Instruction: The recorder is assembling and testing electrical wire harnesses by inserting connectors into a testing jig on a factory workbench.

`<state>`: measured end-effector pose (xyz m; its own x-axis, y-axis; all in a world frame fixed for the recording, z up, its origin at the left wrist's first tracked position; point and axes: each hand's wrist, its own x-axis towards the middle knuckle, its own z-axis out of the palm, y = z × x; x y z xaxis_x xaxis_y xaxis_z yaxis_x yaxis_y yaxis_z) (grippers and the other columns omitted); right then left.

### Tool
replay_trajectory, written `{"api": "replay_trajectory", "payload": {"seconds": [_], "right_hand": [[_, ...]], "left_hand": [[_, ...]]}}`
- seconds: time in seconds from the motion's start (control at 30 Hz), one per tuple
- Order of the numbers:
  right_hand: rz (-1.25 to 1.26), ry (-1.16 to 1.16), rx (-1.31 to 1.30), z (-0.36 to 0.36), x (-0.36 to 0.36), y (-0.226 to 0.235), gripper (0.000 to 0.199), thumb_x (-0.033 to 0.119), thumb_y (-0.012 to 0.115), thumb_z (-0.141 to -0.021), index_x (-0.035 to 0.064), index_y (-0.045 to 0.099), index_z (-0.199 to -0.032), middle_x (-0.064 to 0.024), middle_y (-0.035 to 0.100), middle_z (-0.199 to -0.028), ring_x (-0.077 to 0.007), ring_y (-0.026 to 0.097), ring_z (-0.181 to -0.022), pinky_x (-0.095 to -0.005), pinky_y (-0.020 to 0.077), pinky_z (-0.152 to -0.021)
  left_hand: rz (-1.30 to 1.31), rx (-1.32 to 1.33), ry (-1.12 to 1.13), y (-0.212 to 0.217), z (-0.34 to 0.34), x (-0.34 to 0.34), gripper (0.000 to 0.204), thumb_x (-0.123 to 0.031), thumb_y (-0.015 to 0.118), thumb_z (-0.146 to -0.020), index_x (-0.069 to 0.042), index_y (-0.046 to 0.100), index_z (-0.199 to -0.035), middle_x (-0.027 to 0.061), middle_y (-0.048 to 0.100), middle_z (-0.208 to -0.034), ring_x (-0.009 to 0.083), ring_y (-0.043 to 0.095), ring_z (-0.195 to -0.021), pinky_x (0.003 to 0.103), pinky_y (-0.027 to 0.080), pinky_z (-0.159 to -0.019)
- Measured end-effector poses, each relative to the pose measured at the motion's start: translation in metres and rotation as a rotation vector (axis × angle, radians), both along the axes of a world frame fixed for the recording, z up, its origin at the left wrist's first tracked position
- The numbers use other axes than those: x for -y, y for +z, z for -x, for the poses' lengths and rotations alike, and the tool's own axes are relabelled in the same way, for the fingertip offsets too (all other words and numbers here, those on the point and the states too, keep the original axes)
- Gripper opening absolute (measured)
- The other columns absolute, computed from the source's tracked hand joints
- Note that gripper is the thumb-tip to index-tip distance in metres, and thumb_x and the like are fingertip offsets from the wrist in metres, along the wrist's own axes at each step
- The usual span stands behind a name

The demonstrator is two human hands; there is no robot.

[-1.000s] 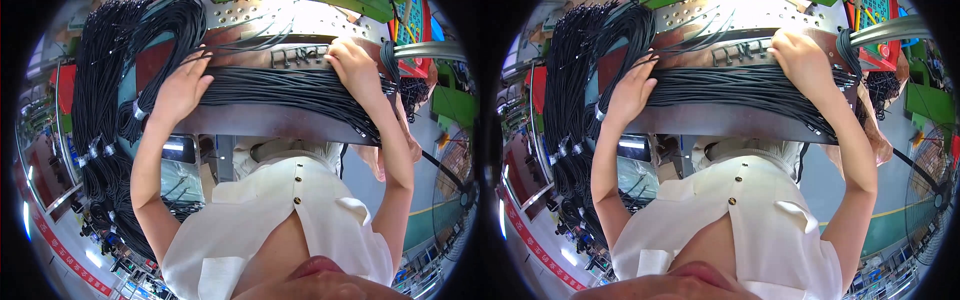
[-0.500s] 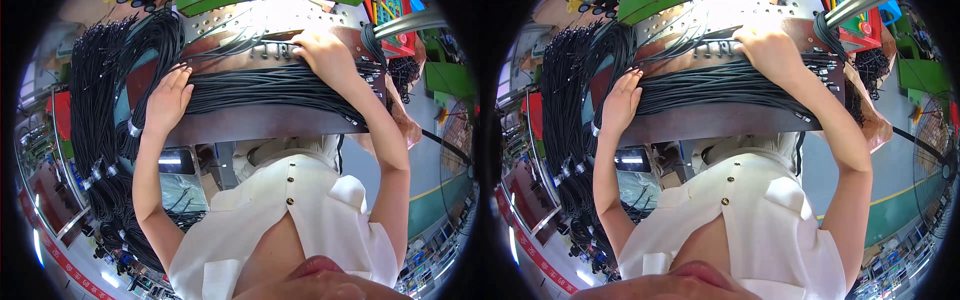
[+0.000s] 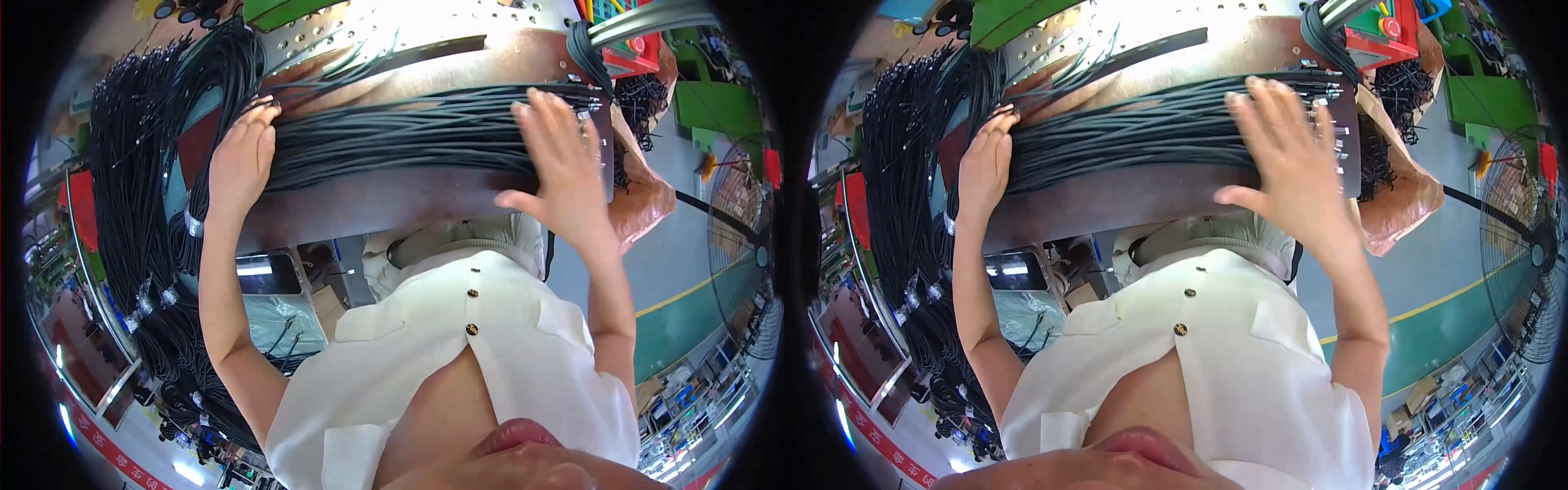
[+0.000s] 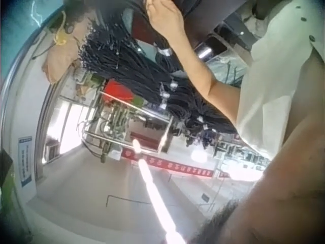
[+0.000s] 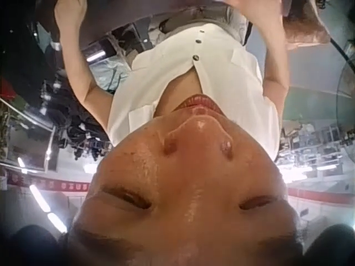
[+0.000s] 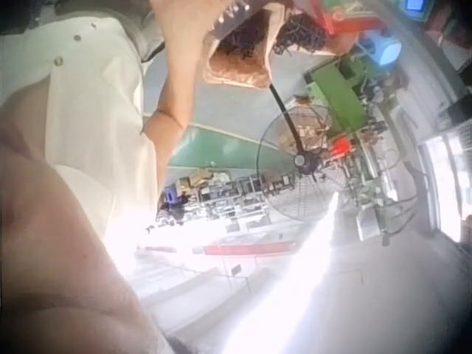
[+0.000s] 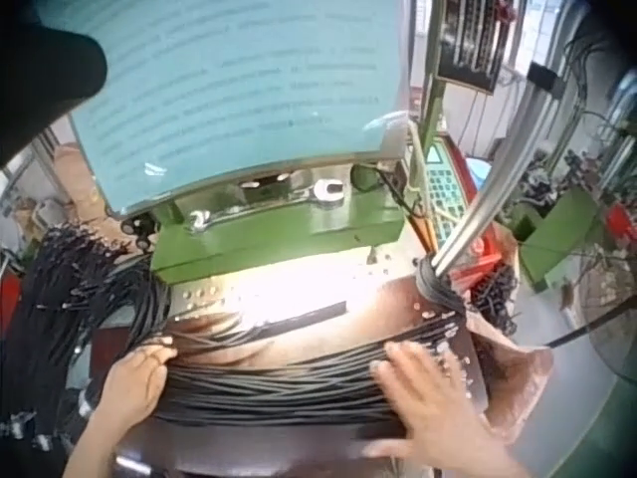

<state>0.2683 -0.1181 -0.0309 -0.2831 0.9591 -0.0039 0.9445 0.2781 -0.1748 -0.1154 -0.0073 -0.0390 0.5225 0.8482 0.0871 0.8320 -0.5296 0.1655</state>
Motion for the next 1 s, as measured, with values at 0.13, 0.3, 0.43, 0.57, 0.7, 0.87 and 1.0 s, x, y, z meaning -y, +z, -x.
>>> {"api": "replay_trajectory", "payload": {"seconds": [0.13, 0.3, 0.43, 0.57, 0.7, 0.87, 1.0], "right_hand": [[-0.246, -0.006, -0.045, 0.012, -0.029, -0.037, 0.077, 0.051, 0.07, -0.068, 0.0148, 0.048, -0.133, -0.008, 0.05, -0.119, -0.0246, 0.045, -0.118, -0.0505, 0.0312, -0.102], [-0.293, 0.227, -0.135, -0.002, -0.028, -0.038, 0.048, 0.036, 0.074, -0.068, 0.0139, 0.058, -0.108, -0.0024, 0.052, -0.097, -0.0214, 0.053, -0.094, -0.0375, 0.0401, -0.083], [-0.23, 0.171, -0.092, -0.041, -0.029, -0.034, 0.046, 0.03, 0.075, -0.065, 0.0126, 0.06, -0.105, -0.0035, 0.054, -0.095, -0.0238, 0.054, -0.09, -0.0377, 0.041, -0.078], [-0.282, 0.201, -0.06, -0.069, -0.031, -0.031, 0.045, 0.031, 0.071, -0.069, 0.0128, 0.061, -0.109, -0.0052, 0.053, -0.093, -0.0254, 0.054, -0.088, -0.0382, 0.0412, -0.079], [-0.231, 0.236, -0.065, -0.069, -0.037, -0.034, 0.049, 0.032, 0.07, -0.07, 0.0136, 0.06, -0.114, -0.006, 0.054, -0.099, -0.026, 0.053, -0.096, -0.0393, 0.0414, -0.084], [-0.261, 0.27, -0.088, -0.047, -0.066, -0.021, 0.053, 0.036, 0.071, -0.072, 0.013, 0.059, -0.118, -0.0068, 0.053, -0.108, -0.028, 0.052, -0.103, -0.0415, 0.0402, -0.091], [-0.431, 0.303, -0.127, -0.005, -0.112, -0.026, 0.048, 0.041, 0.066, -0.08, 0.0111, 0.058, -0.117, -0.0084, 0.056, -0.107, -0.0279, 0.056, -0.099, -0.0389, 0.0461, -0.084]], "left_hand": [[-0.139, -0.028, 0.022, -0.012, 0.017, -0.025, 0.024, -0.013, 0.046, -0.094, -0.004, 0.061, -0.11, 0.012, 0.062, -0.117, 0.0262, 0.057, -0.113, 0.036, 0.046, -0.095], [-0.306, -0.19, 0.091, -0.019, 0.057, -0.07, 0.025, -0.017, 0.047, -0.094, -0.002, 0.065, -0.102, 0.0107, 0.065, -0.113, 0.0234, 0.058, -0.113, 0.035, 0.047, -0.095], [-0.336, -0.361, 0.165, -0.015, 0.057, -0.087, 0.032, -0.021, 0.041, -0.094, -0.002, 0.066, -0.096, 0.0154, 0.066, -0.11, 0.0263, 0.061, -0.108, 0.035, 0.05, -0.089], [-0.135, -0.75, 0.318, 0.005, 0.014, -0.068, 0.031, -0.02, 0.042, -0.092, -0.006, 0.065, -0.077, 0.0192, 0.068, -0.093, 0.027, 0.068, -0.087, 0.039, 0.055, -0.072], [-0.46, -0.527, 0.298, -0.02, 0.035, -0.035, 0.027, -0.019, 0.046, -0.092, -0.005, 0.066, -0.081, 0.0132, 0.069, -0.097, 0.0264, 0.067, -0.093, 0.036, 0.054, -0.08], [-0.025, 0.041, 0.032, 0.021, 0.011, 0.017, 0.033, -0.017, 0.06, -0.088, -0.005, 0.06, -0.119, 0.0111, 0.058, -0.125, 0.0256, 0.056, -0.115, 0.035, 0.047, -0.095], [-0.031, -0.061, 0.062, 0.007, 0.003, 0.034, 0.036, -0.014, 0.065, -0.083, -0.007, 0.06, -0.118, 0.0105, 0.06, -0.115, 0.0265, 0.06, -0.102, 0.035, 0.049, -0.087]]}}
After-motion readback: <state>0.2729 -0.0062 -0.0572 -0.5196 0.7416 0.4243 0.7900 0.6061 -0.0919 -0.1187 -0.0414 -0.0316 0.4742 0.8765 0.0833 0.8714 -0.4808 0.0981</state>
